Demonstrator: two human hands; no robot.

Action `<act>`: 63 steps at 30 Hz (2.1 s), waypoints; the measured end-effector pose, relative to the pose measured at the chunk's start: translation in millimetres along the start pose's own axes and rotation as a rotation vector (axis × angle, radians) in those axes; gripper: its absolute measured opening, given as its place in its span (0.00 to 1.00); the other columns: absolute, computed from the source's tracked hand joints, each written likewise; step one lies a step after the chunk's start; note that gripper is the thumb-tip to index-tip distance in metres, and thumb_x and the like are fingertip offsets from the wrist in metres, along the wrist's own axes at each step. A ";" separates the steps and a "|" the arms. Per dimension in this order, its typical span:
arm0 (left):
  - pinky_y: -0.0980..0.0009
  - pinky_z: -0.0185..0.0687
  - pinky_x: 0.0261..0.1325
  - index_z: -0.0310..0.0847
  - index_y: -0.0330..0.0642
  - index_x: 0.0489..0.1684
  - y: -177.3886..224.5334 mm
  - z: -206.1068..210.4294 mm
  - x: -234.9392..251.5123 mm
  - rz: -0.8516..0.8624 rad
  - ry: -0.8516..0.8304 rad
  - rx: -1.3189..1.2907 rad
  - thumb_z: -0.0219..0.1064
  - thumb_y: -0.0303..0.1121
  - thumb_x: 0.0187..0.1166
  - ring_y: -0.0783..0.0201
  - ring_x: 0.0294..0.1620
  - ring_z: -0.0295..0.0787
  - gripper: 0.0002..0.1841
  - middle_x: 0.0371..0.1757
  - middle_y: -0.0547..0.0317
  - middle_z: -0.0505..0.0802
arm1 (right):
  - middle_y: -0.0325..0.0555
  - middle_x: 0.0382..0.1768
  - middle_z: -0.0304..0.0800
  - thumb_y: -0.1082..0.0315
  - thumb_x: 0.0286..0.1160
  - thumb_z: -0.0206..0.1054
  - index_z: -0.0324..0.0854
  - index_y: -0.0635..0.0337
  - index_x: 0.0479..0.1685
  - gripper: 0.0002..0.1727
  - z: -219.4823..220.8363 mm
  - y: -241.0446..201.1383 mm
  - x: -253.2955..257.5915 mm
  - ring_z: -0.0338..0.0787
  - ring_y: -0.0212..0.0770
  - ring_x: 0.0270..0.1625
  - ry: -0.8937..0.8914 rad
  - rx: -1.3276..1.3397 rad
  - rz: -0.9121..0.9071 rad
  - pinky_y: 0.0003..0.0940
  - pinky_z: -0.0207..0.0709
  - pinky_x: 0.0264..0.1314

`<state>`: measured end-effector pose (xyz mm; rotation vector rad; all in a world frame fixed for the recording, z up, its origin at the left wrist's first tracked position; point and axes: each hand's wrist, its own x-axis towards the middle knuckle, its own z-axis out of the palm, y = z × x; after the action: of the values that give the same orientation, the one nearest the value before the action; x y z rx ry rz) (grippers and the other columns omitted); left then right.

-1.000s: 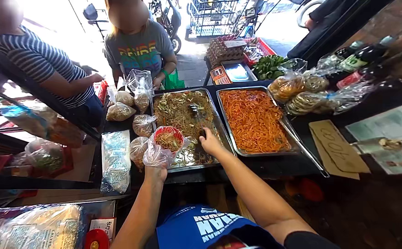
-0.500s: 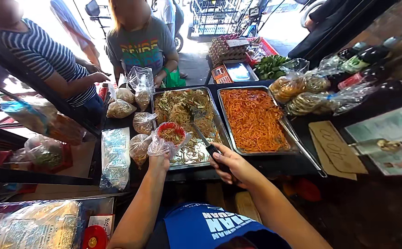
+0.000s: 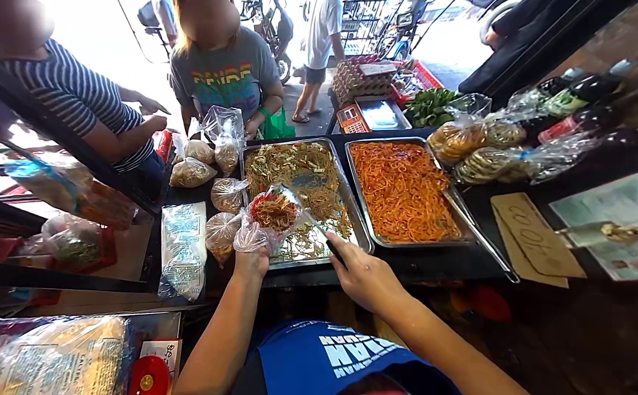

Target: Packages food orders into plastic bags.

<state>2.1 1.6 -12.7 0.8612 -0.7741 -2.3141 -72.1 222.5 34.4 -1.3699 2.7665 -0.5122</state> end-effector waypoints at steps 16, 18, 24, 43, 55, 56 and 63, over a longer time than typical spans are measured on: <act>0.43 0.88 0.51 0.67 0.39 0.75 25.8 -15.3 -26.7 -0.013 0.084 0.122 0.53 0.27 0.90 0.50 0.43 0.88 0.18 0.47 0.44 0.86 | 0.53 0.44 0.83 0.54 0.95 0.48 0.52 0.52 0.91 0.29 16.9 29.5 85.6 0.85 0.46 0.32 -0.541 0.536 0.602 0.44 0.82 0.36; 0.42 0.88 0.52 0.69 0.42 0.77 26.8 -18.2 -27.6 -0.025 0.081 0.119 0.53 0.30 0.91 0.48 0.46 0.89 0.18 0.49 0.44 0.88 | 0.41 0.29 0.77 0.56 0.96 0.48 0.58 0.49 0.85 0.23 18.7 22.1 77.0 0.72 0.32 0.16 -0.495 1.072 0.786 0.27 0.71 0.16; 0.45 0.89 0.47 0.69 0.40 0.73 24.2 -26.4 -29.1 -0.030 0.122 0.106 0.53 0.29 0.91 0.49 0.39 0.89 0.16 0.44 0.45 0.87 | 0.38 0.26 0.78 0.56 0.97 0.43 0.68 0.50 0.69 0.15 -11.1 19.4 50.1 0.69 0.25 0.12 -0.389 1.647 0.917 0.17 0.63 0.10; 0.48 0.88 0.53 0.71 0.40 0.72 -5.1 12.2 -12.6 -0.045 -0.044 0.065 0.53 0.28 0.91 0.52 0.46 0.89 0.15 0.49 0.46 0.88 | 0.50 0.61 0.92 0.54 0.86 0.57 0.70 0.48 0.86 0.29 -35.7 1.3 -24.4 0.96 0.54 0.52 -0.057 0.135 0.044 0.59 0.88 0.50; 0.46 0.88 0.54 0.67 0.44 0.81 9.2 -4.9 -24.4 0.032 0.024 0.146 0.49 0.29 0.92 0.49 0.51 0.89 0.20 0.57 0.42 0.88 | 0.59 0.59 0.91 0.58 0.87 0.59 0.68 0.47 0.87 0.29 -38.7 27.4 35.9 0.94 0.63 0.52 -0.012 0.096 0.129 0.65 0.85 0.50; 0.44 0.87 0.55 0.66 0.43 0.82 9.0 -6.5 -25.1 0.028 0.028 0.144 0.49 0.29 0.92 0.46 0.53 0.89 0.21 0.60 0.40 0.87 | 0.62 0.61 0.88 0.57 0.89 0.57 0.64 0.46 0.90 0.30 -37.0 37.1 54.4 0.91 0.66 0.56 -0.093 0.097 0.229 0.68 0.82 0.56; 0.42 0.88 0.54 0.66 0.44 0.82 14.0 -12.4 -27.7 0.023 0.011 0.129 0.51 0.27 0.91 0.46 0.53 0.90 0.22 0.60 0.41 0.87 | 0.69 0.66 0.84 0.57 0.90 0.54 0.53 0.52 0.93 0.33 34.3 83.1 142.8 0.87 0.70 0.65 -0.264 0.032 0.574 0.70 0.78 0.62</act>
<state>32.8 6.1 -0.3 0.9144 -0.9319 -2.2573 -219.0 148.8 -3.7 -0.5320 2.7230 -0.3150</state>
